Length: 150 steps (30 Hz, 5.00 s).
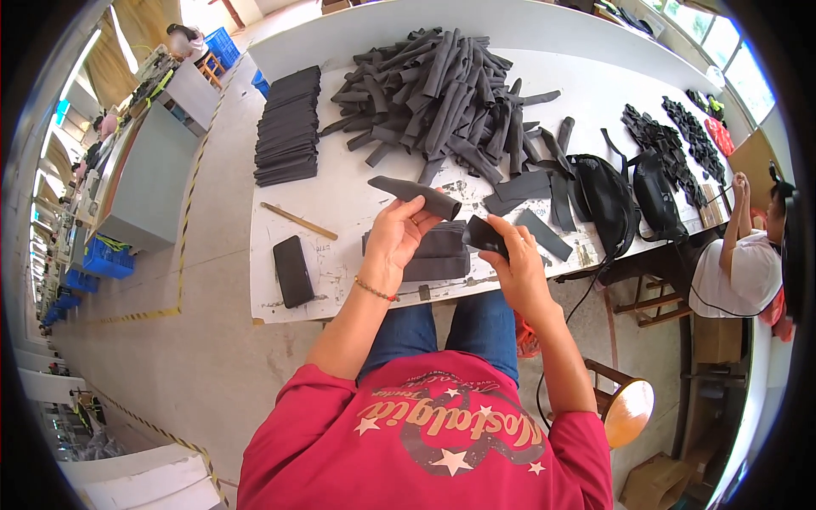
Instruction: The recorder is picking up, inspecting, and sorting dark-colored rectangular components on a workbench in a factory setting.
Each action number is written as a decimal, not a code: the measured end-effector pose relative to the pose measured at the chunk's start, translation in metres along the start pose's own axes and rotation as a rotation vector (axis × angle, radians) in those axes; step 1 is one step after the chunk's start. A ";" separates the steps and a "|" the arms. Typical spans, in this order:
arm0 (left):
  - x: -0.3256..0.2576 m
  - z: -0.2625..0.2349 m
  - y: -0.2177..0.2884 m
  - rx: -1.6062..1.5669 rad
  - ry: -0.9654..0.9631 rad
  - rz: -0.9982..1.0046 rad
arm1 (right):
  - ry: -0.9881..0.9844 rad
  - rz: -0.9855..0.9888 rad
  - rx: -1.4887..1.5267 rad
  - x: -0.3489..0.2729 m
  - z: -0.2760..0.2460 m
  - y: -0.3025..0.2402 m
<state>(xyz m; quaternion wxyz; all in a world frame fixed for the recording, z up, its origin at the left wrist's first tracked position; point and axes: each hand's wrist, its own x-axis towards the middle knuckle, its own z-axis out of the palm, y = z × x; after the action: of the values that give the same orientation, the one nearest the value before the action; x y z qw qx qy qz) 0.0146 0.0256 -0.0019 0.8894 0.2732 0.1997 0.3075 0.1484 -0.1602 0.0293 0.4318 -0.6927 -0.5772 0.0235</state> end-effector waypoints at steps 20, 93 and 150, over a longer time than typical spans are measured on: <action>-0.021 0.034 -0.010 0.111 -0.075 0.019 | 0.223 -0.274 -0.312 0.019 0.009 0.001; -0.038 0.029 0.018 -0.136 0.180 0.432 | -0.119 -0.282 0.141 0.027 0.054 -0.022; -0.027 0.005 0.031 -0.165 -0.008 0.639 | 0.368 0.415 0.817 0.020 0.042 -0.016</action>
<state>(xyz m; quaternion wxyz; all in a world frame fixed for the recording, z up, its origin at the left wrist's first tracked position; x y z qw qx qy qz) -0.0160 0.0265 0.0258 0.7678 0.2502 0.0750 0.5851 0.1200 -0.1207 0.0222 0.7492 -0.5596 -0.2848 0.2107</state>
